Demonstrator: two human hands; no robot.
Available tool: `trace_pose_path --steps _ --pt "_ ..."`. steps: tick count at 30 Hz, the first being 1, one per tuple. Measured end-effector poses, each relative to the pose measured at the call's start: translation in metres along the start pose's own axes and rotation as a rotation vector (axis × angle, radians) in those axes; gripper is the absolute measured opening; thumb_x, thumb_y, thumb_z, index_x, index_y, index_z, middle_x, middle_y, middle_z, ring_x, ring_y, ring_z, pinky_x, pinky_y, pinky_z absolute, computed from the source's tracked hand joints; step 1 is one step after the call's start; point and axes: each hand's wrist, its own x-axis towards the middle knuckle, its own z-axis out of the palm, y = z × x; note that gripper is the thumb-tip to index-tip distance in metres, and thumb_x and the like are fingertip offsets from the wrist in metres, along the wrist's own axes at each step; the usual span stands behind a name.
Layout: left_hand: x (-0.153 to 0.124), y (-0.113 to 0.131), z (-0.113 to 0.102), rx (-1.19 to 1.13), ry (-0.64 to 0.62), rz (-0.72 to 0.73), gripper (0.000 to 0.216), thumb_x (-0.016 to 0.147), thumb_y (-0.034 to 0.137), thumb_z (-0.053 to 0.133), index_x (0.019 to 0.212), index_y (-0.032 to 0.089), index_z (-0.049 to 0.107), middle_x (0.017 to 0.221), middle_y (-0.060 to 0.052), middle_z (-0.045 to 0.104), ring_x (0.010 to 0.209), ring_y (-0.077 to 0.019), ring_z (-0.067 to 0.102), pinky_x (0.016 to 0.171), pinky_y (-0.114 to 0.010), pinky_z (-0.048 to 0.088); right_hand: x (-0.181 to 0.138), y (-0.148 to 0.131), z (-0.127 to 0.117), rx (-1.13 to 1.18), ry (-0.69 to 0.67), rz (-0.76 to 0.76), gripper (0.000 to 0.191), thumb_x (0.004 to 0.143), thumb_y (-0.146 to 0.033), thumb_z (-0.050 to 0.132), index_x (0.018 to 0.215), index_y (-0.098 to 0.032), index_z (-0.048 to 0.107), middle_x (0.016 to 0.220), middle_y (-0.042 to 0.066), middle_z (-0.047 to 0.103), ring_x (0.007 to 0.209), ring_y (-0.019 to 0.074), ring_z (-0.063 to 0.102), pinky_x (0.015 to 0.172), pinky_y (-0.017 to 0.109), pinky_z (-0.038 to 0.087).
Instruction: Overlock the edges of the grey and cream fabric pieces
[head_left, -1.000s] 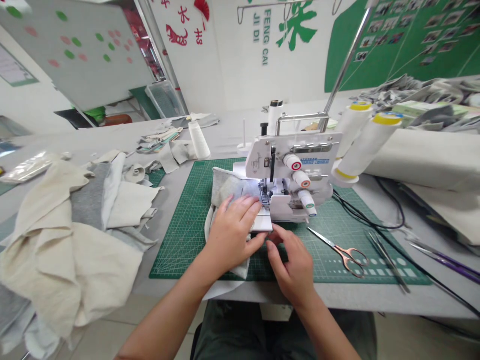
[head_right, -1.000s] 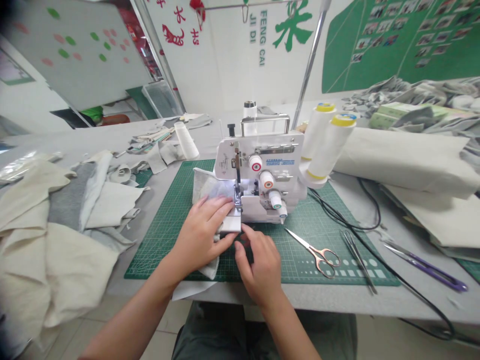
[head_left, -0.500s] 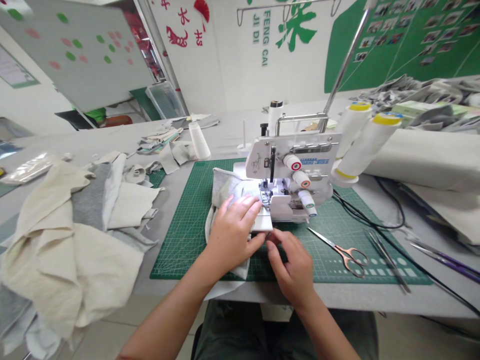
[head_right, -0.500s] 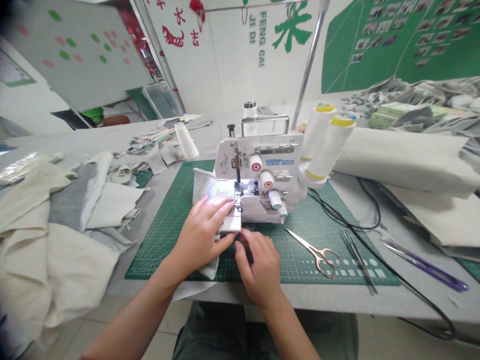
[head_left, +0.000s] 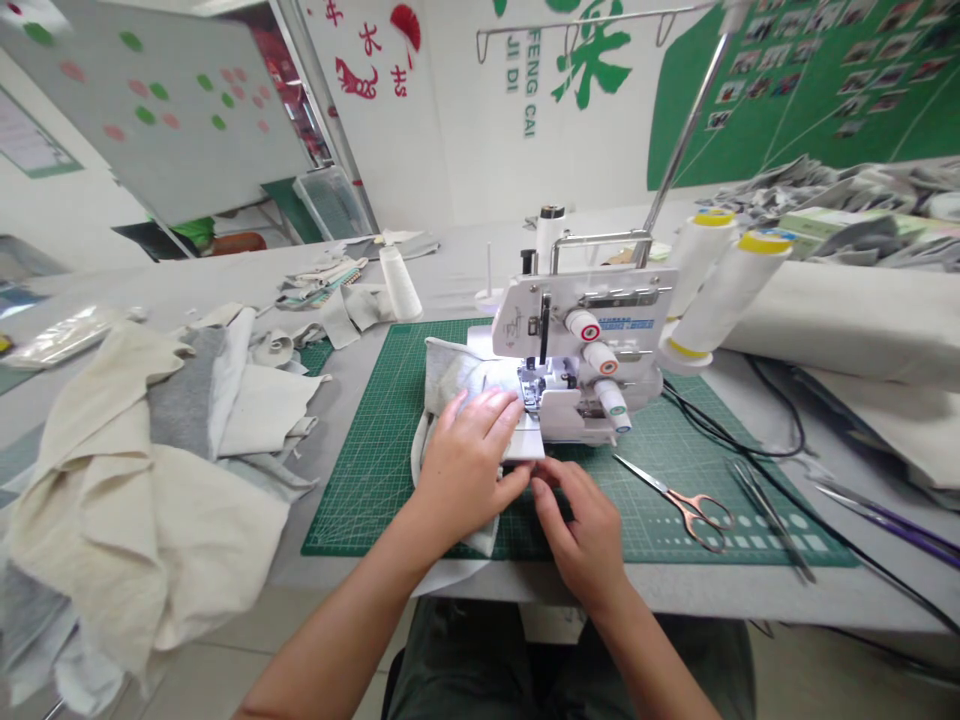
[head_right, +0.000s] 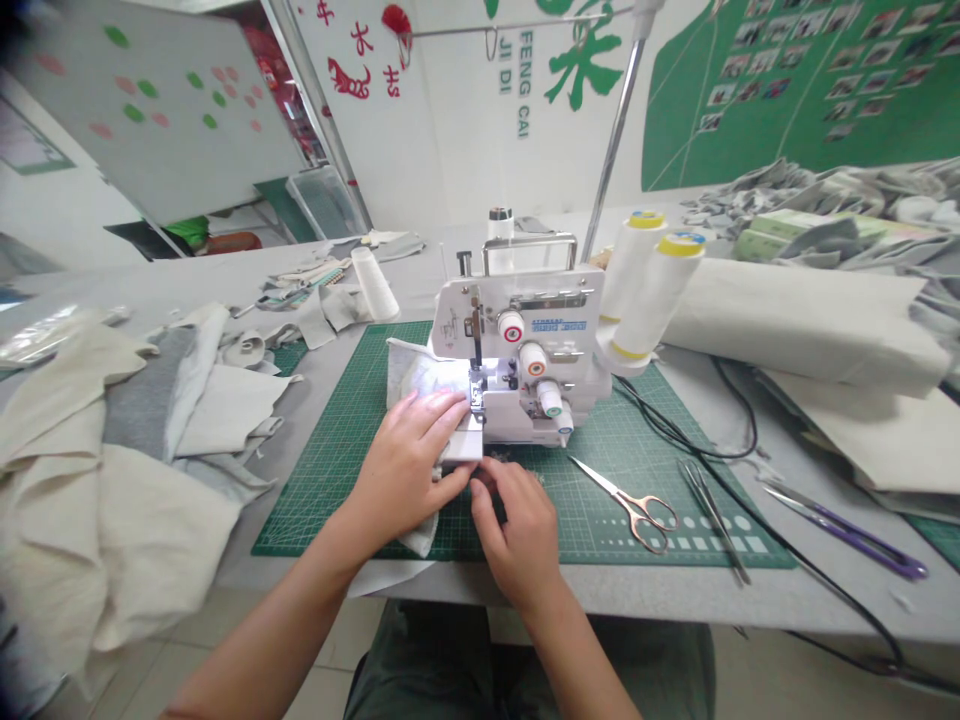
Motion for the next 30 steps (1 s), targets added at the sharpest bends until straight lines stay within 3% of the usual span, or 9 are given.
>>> trace_pose_path --steps 17,20,24,27,30 --pt "0.003 0.001 -0.002 -0.023 -0.028 -0.019 0.064 0.083 0.031 0.063 0.142 0.014 0.045 0.148 -0.013 0.048 0.139 -0.028 0.041 0.12 -0.05 0.025 0.003 -0.003 -0.002 0.025 -0.019 0.032 0.02 0.098 -0.026 0.05 0.11 -0.019 0.064 0.096 0.008 0.071 0.089 0.0221 0.065 0.079 0.035 0.049" --pt "0.003 -0.003 -0.014 -0.118 -0.077 0.009 0.069 0.081 0.031 0.065 0.145 0.015 0.042 0.149 -0.014 0.047 0.14 -0.0294 0.039 0.12 -0.052 0.023 0.005 -0.008 -0.003 0.099 -0.053 0.048 0.019 0.098 -0.025 0.048 0.104 -0.02 0.066 0.095 0.007 0.071 0.089 0.0211 0.066 0.079 0.033 0.05" --pt "0.009 -0.022 -0.042 -0.411 -0.125 0.011 0.065 0.083 0.029 0.064 0.144 0.023 0.044 0.148 -0.01 0.049 0.138 -0.0279 0.044 0.117 -0.048 0.032 -0.001 -0.02 0.007 0.213 -0.043 0.106 0.013 0.094 -0.027 0.052 0.087 -0.021 0.061 0.089 0.004 0.071 0.084 0.0195 0.067 0.075 0.029 0.05" --pt "0.031 -0.042 -0.055 -0.708 0.019 -0.145 0.049 0.088 0.038 0.061 0.135 0.023 0.054 0.134 -0.01 0.061 0.126 -0.0267 0.056 0.109 -0.042 0.041 -0.008 -0.031 0.023 0.202 -0.033 0.17 0.013 0.085 -0.032 0.063 0.087 -0.021 0.058 0.083 0.003 0.069 0.077 0.0204 0.067 0.069 0.028 0.05" --pt "0.068 -0.058 -0.051 -0.845 0.234 -0.386 0.046 0.091 0.056 0.052 0.108 0.016 0.067 0.107 -0.012 0.071 0.105 -0.0274 0.065 0.093 -0.04 0.049 -0.008 -0.042 0.038 0.179 -0.102 0.272 0.033 0.078 -0.037 0.072 0.103 -0.018 0.061 0.09 0.007 0.073 0.08 0.0247 0.069 0.07 0.031 0.052"
